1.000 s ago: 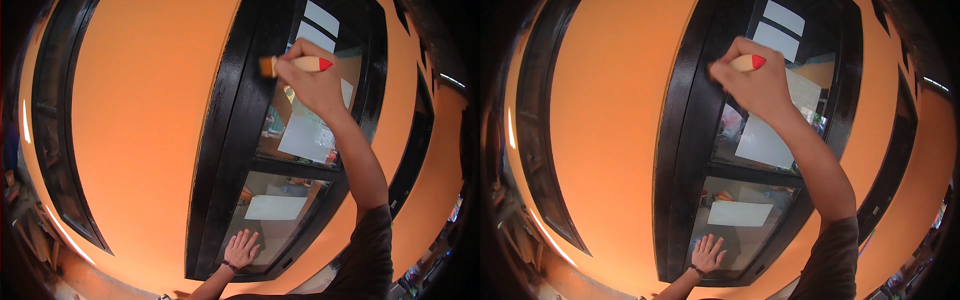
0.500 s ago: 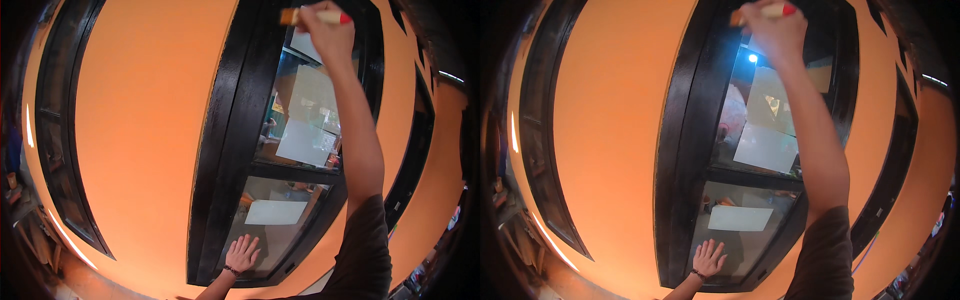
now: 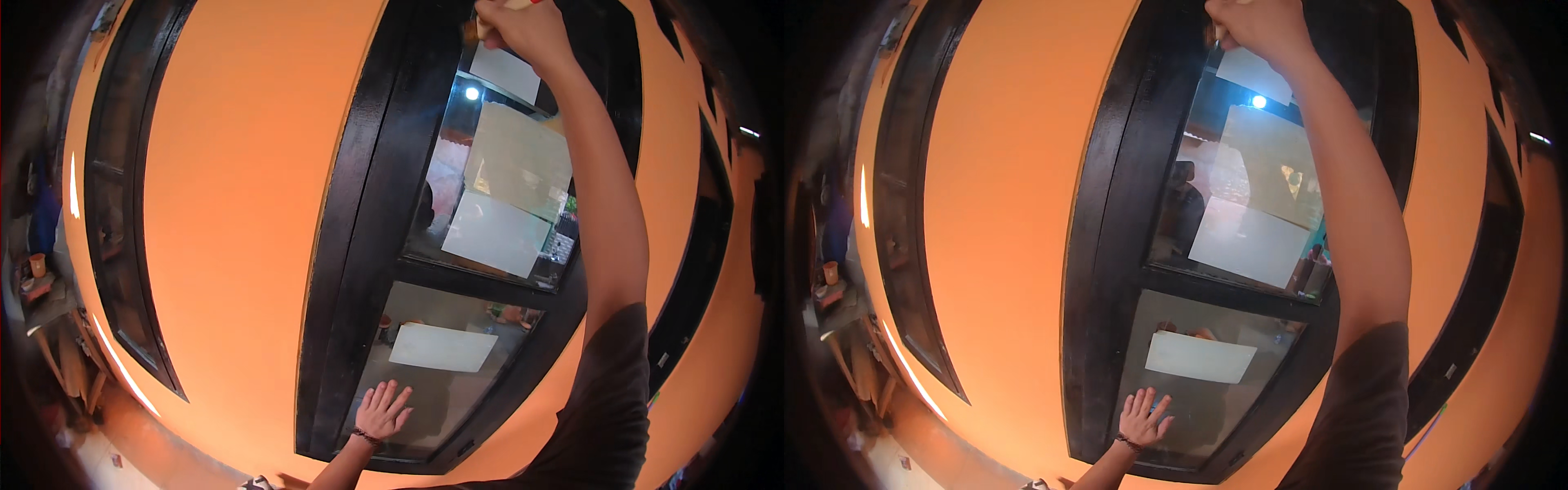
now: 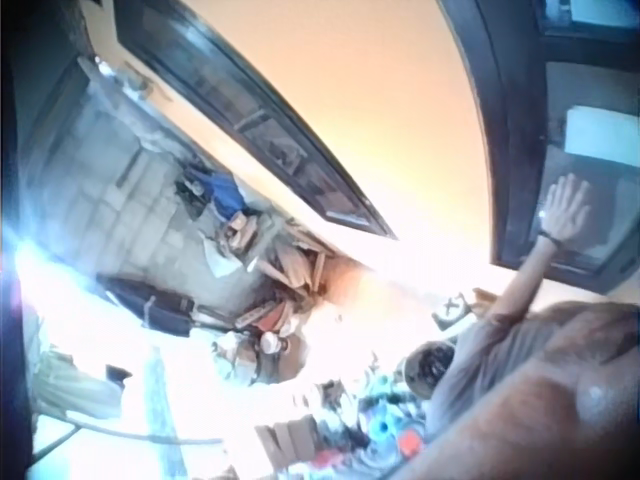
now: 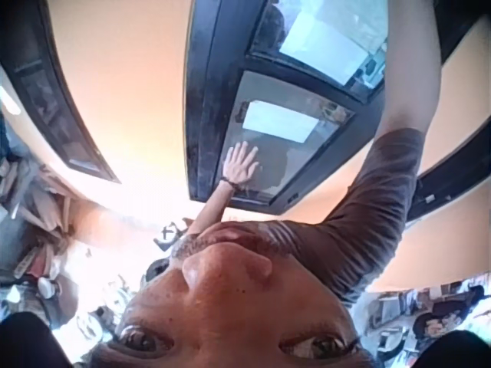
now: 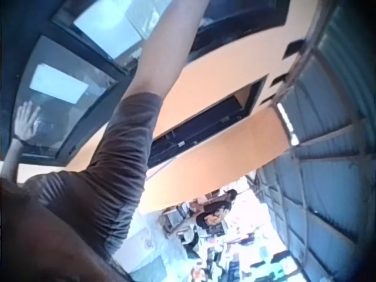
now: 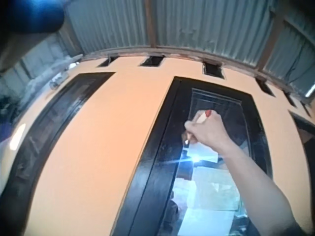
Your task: The person paints the black wooden frame of a glass door using a brush. They apply paint to the vertical and horizontal sections of the frame, occasionally dipping the brush into a container of black paint.
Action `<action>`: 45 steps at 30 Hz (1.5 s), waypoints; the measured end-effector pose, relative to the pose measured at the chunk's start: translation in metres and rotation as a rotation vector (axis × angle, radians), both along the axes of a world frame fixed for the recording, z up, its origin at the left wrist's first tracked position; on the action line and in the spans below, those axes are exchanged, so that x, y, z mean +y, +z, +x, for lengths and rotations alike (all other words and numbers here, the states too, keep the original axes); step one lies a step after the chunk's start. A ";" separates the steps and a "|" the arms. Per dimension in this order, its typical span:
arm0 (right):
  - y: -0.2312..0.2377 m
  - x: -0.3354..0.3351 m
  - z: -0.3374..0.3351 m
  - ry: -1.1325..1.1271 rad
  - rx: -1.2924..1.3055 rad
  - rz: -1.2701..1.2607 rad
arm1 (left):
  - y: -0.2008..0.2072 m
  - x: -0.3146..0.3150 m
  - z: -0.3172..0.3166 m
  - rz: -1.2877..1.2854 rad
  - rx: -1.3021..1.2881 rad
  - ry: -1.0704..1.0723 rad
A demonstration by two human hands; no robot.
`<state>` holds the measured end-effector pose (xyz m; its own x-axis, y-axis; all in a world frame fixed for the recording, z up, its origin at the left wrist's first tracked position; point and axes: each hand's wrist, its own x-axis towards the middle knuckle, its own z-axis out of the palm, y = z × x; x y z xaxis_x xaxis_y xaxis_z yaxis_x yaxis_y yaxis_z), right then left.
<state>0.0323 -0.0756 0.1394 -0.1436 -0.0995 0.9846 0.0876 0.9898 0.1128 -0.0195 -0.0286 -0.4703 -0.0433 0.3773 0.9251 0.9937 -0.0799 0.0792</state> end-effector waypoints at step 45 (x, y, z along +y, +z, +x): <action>-0.016 0.000 0.004 -0.056 -0.342 -0.052 | 0.064 -0.002 -0.010 0.160 -0.065 0.011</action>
